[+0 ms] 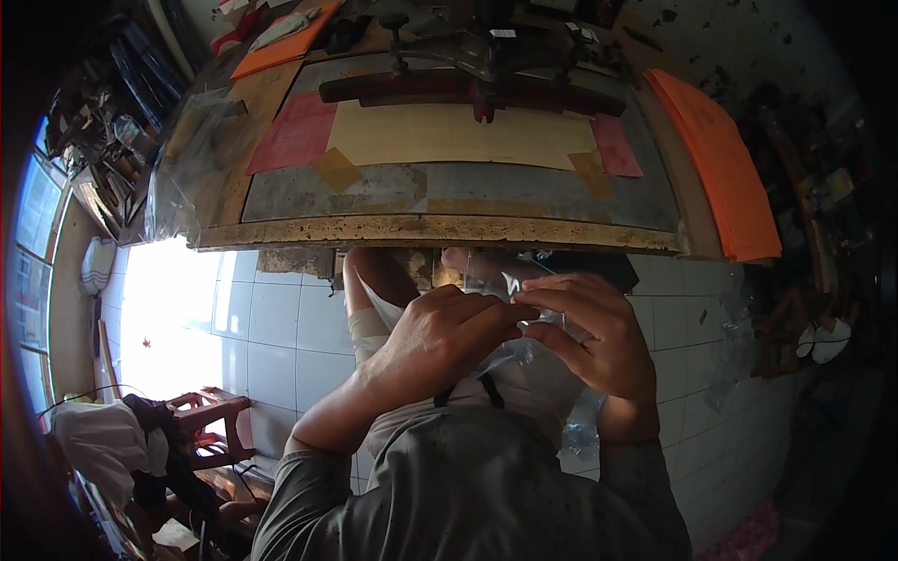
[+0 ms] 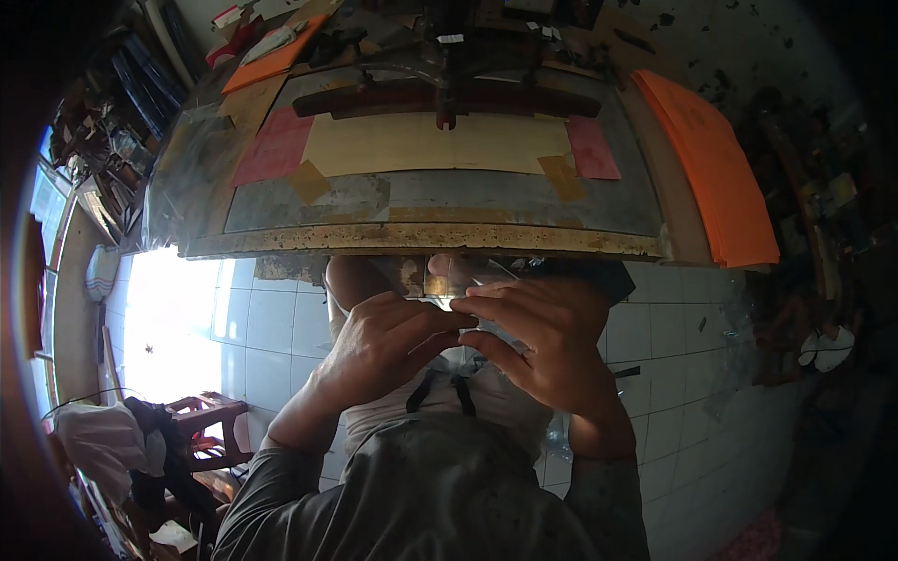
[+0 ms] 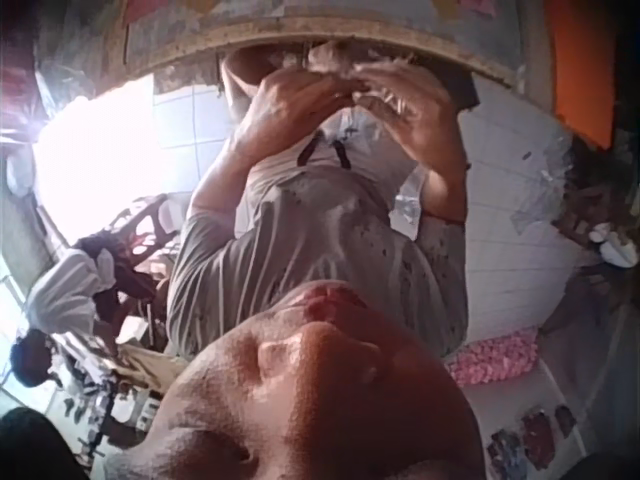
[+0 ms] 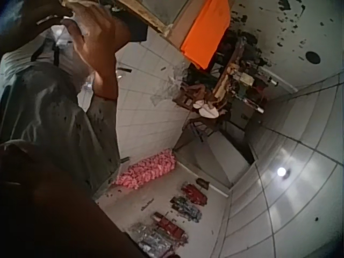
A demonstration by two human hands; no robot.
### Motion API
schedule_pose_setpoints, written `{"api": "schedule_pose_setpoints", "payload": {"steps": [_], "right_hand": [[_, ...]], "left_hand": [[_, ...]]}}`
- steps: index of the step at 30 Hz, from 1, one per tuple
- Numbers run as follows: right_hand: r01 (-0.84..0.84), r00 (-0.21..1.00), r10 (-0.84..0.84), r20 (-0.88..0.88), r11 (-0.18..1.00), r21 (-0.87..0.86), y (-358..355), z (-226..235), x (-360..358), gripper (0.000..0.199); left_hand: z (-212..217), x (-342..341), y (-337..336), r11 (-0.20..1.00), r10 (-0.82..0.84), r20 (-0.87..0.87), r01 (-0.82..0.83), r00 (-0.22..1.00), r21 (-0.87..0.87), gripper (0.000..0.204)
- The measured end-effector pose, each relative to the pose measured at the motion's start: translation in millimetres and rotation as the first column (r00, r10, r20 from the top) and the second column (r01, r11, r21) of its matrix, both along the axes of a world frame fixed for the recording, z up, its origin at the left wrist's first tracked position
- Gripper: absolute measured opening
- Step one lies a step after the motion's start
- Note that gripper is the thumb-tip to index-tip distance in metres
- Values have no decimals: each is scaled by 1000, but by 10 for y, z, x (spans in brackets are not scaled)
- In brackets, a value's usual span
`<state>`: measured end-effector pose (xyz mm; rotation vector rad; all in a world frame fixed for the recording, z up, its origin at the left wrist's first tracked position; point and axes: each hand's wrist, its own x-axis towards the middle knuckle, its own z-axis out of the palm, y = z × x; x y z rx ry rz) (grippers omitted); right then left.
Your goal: The person aligns a clear plastic sheet on a workbench under a manual heat press, operates the press handle, and then folds the edges of the plastic sheet by hand.
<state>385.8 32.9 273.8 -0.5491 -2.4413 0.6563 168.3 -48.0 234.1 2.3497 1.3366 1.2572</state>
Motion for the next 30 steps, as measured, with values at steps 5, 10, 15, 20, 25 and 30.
{"api": "schedule_pose_setpoints", "payload": {"steps": [5,10,15,20,25,30], "right_hand": [[17,1000,-16,6,951,-308,58,4,-28,32],[55,996,-76,-36,913,-404,64,-78,-48,30],[36,998,-59,-35,884,-465,79,-53,-61,25],[146,984,-177,-16,857,-494,107,-123,-17,18],[63,940,-252,-228,788,-612,250,-222,85,19],[-28,944,-211,-255,715,-698,349,-161,141,17]], "left_hand": [[80,-25,-43,984,-1,14,4,1000,-180,31],[58,-70,-35,962,4,13,-1,1000,-274,24],[51,-91,-26,957,-1,36,11,999,-288,27],[166,-168,-69,884,175,226,-52,958,-464,43],[-8,-612,-158,849,16,-62,-46,998,-527,31],[65,-783,-239,844,101,6,-83,995,-529,24]]}}
